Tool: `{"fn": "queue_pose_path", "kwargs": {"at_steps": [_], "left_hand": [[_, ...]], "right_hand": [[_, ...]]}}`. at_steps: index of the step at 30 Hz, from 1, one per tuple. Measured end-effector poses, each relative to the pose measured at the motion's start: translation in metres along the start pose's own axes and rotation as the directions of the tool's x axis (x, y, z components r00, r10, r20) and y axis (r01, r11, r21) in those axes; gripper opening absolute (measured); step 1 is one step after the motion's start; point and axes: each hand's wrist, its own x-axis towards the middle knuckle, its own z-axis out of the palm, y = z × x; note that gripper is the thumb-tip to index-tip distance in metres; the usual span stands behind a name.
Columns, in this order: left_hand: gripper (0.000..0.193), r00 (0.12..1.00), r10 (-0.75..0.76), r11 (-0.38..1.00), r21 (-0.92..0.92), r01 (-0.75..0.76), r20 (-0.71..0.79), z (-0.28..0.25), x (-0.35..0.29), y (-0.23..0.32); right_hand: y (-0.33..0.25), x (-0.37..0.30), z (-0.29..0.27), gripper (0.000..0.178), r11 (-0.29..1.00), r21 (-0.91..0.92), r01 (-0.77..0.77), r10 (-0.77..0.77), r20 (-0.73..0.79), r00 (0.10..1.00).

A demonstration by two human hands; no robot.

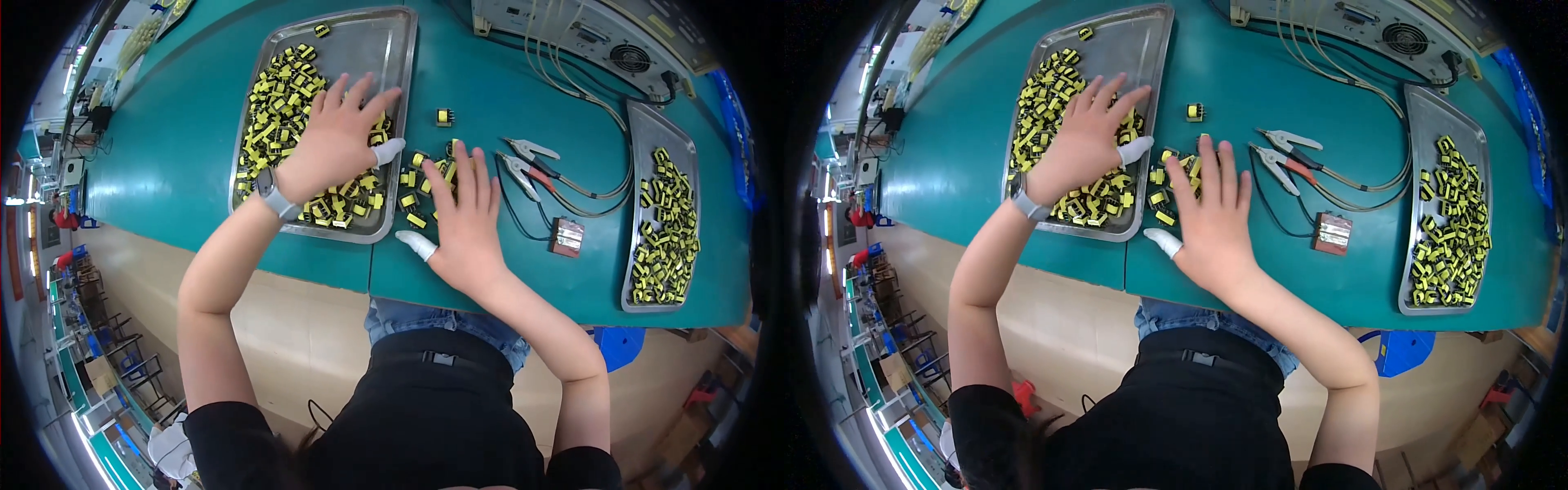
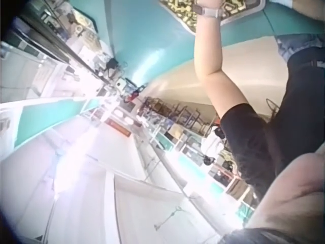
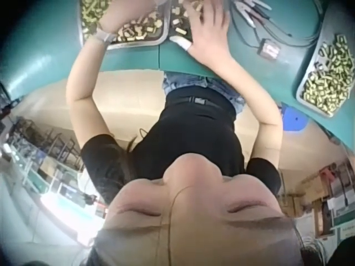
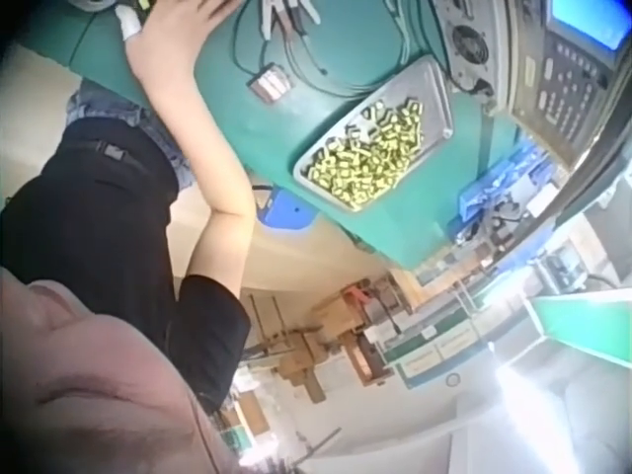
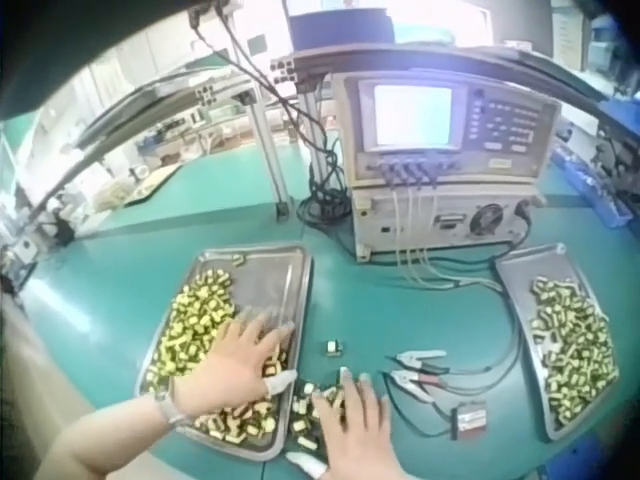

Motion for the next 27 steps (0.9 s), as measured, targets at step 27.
{"fn": "queue_pose_path", "kwargs": {"at_steps": [27], "left_hand": [[0.045, 0.917, 0.216, 0.753, -0.656, 0.062, 0.335, -0.007, 0.050, -0.084]], "right_hand": [[-0.053, 0.096, 0.048, 0.103, 0.963, -0.102, 0.250, -0.253, -0.015, 0.967]]}}
